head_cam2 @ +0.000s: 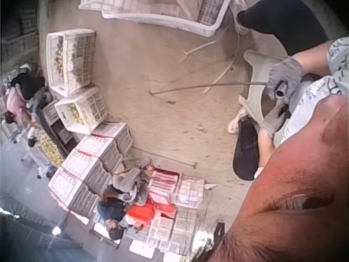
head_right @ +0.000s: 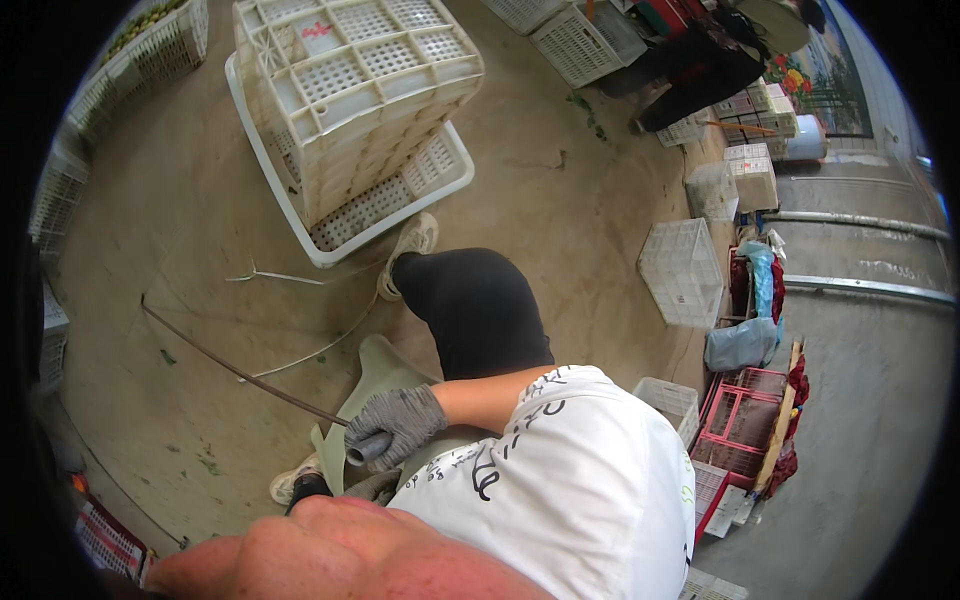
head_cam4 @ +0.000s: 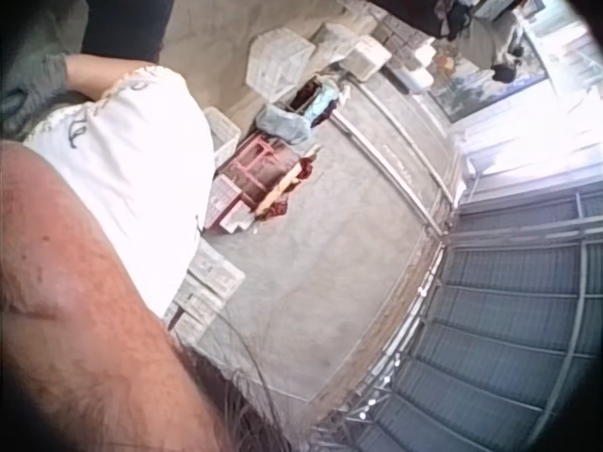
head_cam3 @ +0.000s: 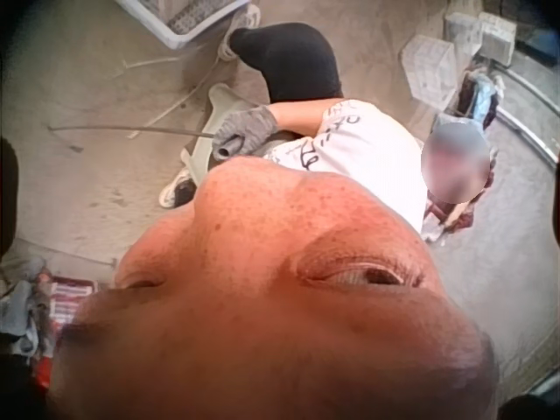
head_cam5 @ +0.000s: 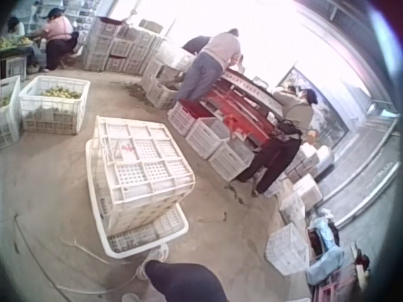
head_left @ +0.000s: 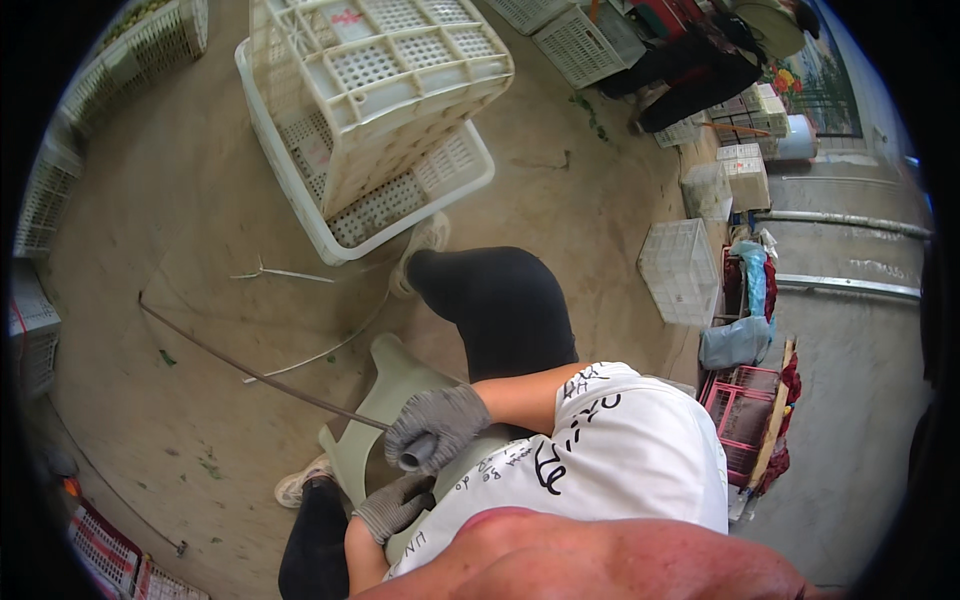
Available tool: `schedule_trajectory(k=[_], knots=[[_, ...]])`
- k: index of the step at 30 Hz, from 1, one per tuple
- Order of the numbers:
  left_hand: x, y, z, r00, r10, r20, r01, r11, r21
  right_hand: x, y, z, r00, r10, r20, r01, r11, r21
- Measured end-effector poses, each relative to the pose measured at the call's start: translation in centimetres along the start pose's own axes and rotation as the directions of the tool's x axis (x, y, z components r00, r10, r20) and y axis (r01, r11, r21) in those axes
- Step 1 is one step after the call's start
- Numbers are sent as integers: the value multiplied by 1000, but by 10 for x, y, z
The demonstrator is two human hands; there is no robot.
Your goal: The person sits on a small stool and uses a long metal rod to sharpen a tool, likely a knife or blade, by repeatedly drawing it along the rod. The person holds the rod with both hands and performs a consistent sharpening motion.
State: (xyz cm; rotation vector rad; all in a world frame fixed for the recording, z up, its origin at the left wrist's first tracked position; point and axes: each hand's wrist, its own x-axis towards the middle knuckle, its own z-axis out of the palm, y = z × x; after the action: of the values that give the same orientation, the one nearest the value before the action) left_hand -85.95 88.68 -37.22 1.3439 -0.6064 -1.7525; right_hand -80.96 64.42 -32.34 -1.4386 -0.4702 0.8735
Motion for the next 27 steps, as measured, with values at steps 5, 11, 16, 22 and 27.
schedule_trajectory(k=[5, 11, 16, 22, 27], knots=[[-18, -12, -9, 990, 137, 21, -127, 956, -266, 3, -3, 19, 996, 91, -14, -92, 983, -158], [-50, 40, 10, 942, 148, -302, -190, 975, -113, 3, 4, 33, 978, 53, -204, -115, 945, -307], [-59, 91, 58, 816, 149, -559, -21, 973, 229, -5, 5, 31, 976, 168, -137, -212, 866, -452], [-58, 71, 79, 569, 249, -784, -77, 965, 250, -6, 6, 32, 949, 279, -148, -315, 869, -380], [-57, 60, 73, 570, 247, -783, -156, 969, 193, -5, 7, 32, 952, 276, -133, -306, 876, -374]])
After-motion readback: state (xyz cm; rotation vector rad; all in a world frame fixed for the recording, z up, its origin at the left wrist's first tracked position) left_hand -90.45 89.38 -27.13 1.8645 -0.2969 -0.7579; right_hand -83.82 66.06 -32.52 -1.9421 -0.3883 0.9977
